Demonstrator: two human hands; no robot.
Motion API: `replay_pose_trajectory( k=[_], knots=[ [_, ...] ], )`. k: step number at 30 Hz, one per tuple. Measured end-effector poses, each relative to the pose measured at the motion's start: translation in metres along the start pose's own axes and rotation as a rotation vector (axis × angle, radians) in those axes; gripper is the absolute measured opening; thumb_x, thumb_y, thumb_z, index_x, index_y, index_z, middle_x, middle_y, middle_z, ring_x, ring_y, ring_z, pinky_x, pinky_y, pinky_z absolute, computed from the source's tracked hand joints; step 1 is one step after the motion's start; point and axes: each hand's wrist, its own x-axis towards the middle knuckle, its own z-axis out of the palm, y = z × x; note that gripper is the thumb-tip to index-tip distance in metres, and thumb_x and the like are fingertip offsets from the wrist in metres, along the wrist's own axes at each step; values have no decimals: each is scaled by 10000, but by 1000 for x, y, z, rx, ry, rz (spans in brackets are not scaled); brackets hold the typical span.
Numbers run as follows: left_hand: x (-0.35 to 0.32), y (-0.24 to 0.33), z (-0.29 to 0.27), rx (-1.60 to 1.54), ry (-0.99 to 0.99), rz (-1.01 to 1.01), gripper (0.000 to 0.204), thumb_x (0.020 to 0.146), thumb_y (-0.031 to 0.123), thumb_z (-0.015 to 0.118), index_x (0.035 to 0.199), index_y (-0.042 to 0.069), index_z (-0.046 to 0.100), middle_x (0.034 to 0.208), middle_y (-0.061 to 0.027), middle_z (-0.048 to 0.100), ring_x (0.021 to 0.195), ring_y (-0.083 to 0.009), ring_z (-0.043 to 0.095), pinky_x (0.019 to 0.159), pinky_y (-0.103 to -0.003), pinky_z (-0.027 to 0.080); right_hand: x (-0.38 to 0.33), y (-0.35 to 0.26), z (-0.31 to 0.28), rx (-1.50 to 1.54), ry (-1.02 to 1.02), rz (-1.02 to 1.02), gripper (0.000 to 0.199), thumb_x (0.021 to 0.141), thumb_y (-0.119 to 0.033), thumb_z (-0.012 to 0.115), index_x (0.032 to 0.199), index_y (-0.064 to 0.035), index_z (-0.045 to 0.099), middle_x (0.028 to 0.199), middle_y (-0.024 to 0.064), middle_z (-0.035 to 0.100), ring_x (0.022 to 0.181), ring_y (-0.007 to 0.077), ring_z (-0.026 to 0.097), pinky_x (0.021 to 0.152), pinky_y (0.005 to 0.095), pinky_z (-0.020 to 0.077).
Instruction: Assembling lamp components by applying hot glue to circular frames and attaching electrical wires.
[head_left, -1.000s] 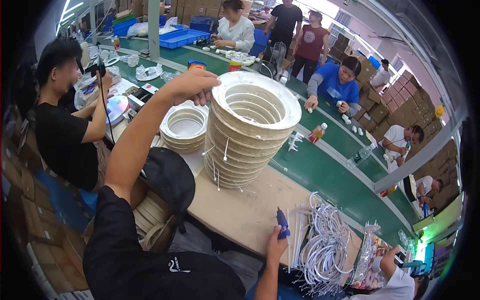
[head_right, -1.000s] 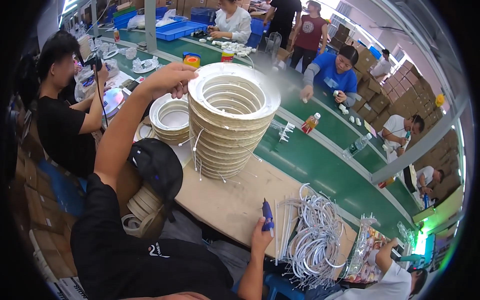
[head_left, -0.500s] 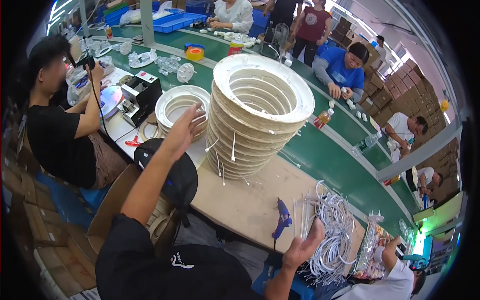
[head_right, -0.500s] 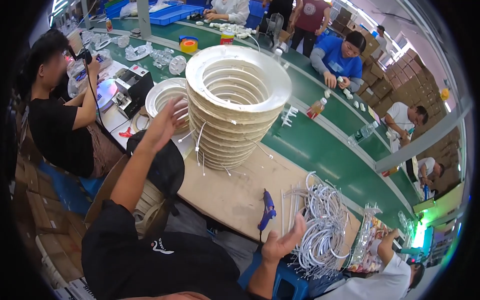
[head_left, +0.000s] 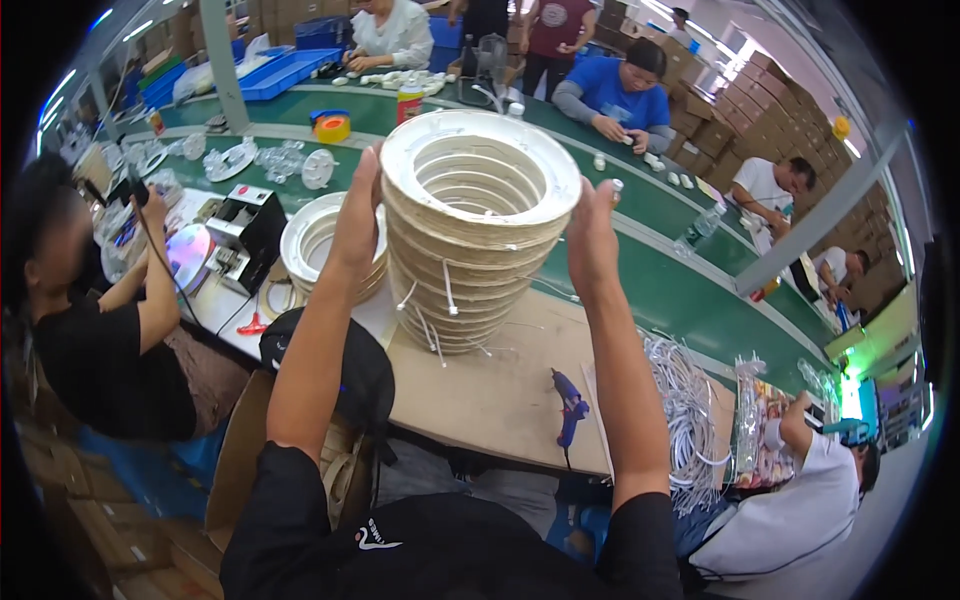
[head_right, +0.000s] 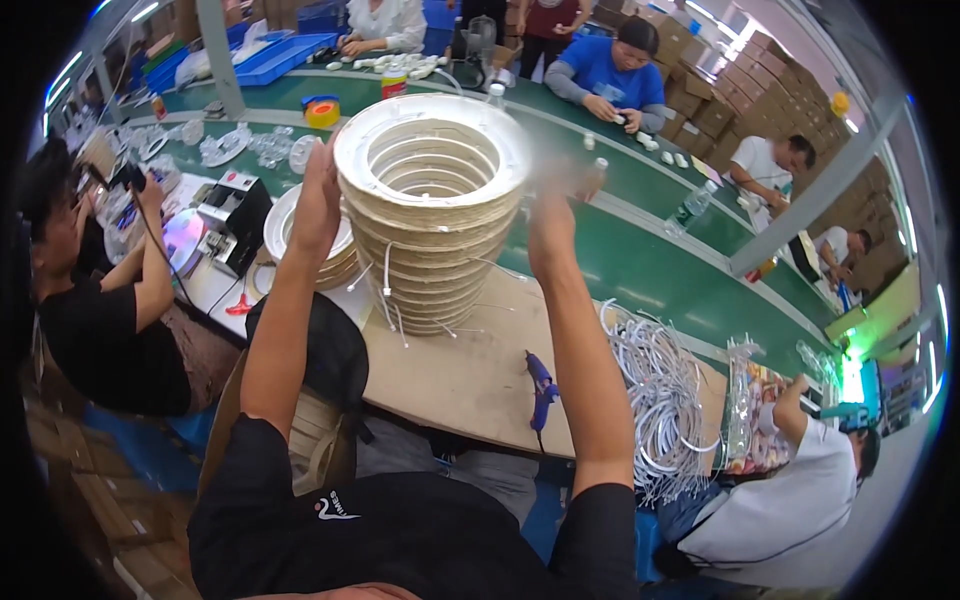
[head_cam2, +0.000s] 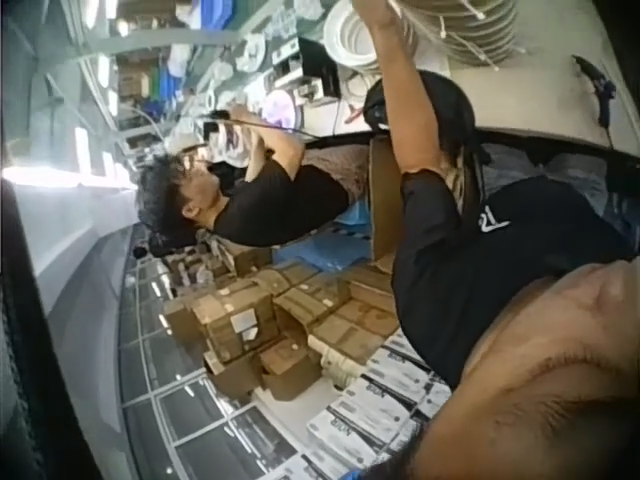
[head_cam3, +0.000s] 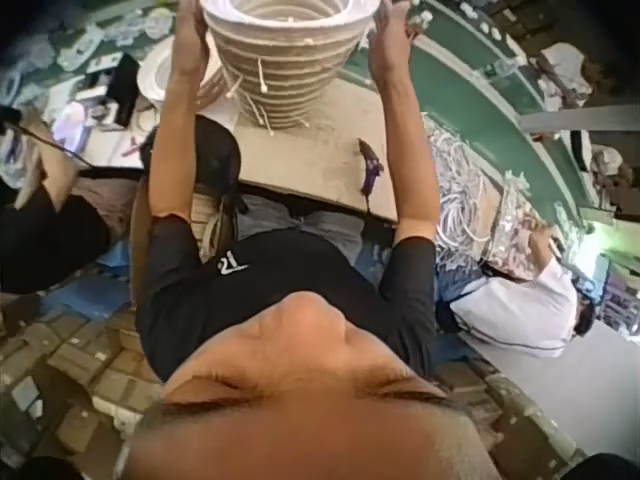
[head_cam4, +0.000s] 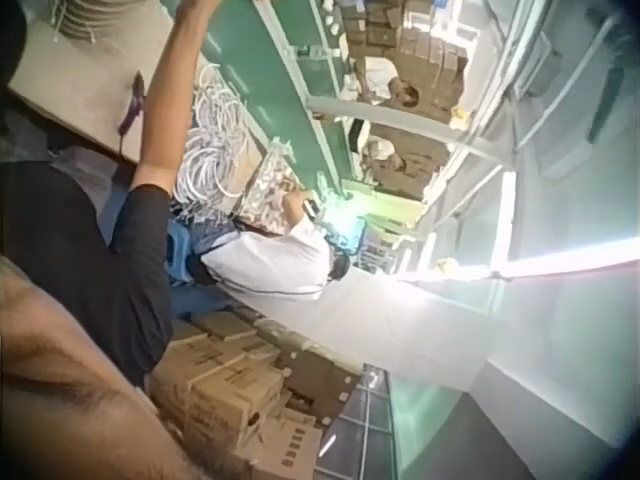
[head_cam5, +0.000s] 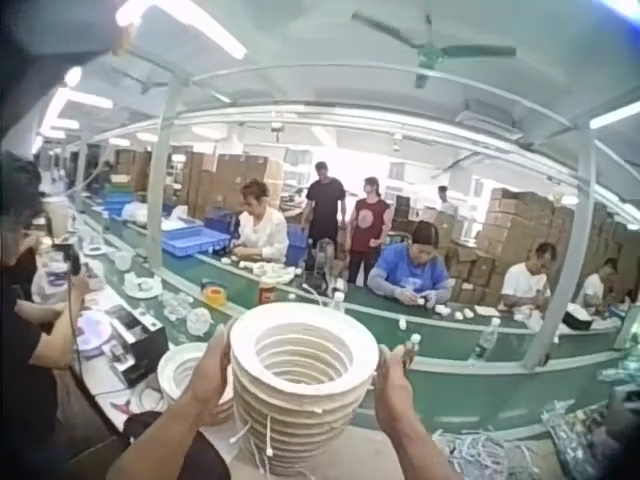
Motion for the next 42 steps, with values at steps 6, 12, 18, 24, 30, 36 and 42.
replay_pose_trajectory(
  k=[6, 12, 18, 24, 30, 36, 42],
  knots=[
    [8, 10, 7, 16, 110, -85, 609, 1062, 473, 417, 1448, 6, 469, 1438, -108, 545, 1301, -198, 519, 1123, -334, 353, -25, -37, 67, 128, -139, 25, 739, 1052, -611, 282, 1439, -15, 484, 1447, 120, 542, 1338, 235, 496, 1135, 362, 342],
    [18, 53, 56, -20, 46, 62, 562, 1053, 405, 438, 1428, -10, 486, 1363, -125, 601, 1226, -200, 578, 1092, -334, 402, -5, -80, 43, 127, -103, -191, 700, 1064, -572, 288, 1409, -5, 510, 1371, 135, 595, 1260, 239, 562, 1102, 374, 407],
    [-5, 4, 144, 192, -49, 380, 557, 1006, 285, 525, 1430, -58, 410, 1379, -191, 487, 1288, -282, 472, 1118, -359, 338, -48, -133, -36, 304, -150, -250, 635, 1057, -501, 353, 1392, 13, 518, 1275, 169, 653, 1135, 263, 652, 1035, 403, 484],
    [-66, -110, 220, 230, 20, 190, 712, 988, 307, 551, 1495, -104, 266, 1452, -290, 390, 1341, -394, 405, 1150, -421, 285, -52, -51, -198, 226, 122, -167, 604, 1023, -479, 446, 1358, 11, 558, 1279, 159, 659, 1113, 284, 660, 1011, 411, 499],
    [-107, -212, 185, 287, 115, -30, 672, 996, 248, 504, 1533, -62, 244, 1521, -235, 340, 1411, -322, 345, 1175, -386, 252, -63, 27, -214, 109, 194, 66, 556, 986, -398, 489, 1334, 30, 558, 1246, 164, 663, 1121, 272, 642, 1021, 384, 471],
    [-119, -268, 154, 334, 89, -127, 677, 996, 250, 485, 1548, -39, 220, 1545, -247, 303, 1434, -356, 312, 1194, -404, 220, -38, 93, -243, 156, 114, 235, 534, 954, -338, 481, 1349, 15, 542, 1255, 162, 653, 1121, 275, 636, 1020, 391, 472],
    [-121, -275, 133, 384, 76, -169, 737, 1000, 327, 523, 1561, -22, 195, 1535, -256, 322, 1434, -360, 319, 1195, -403, 220, -16, 113, -248, -17, 52, 278, 590, 855, -220, 523, 1394, 17, 501, 1223, 147, 643, 1079, 282, 635, 984, 375, 491]
  ],
)
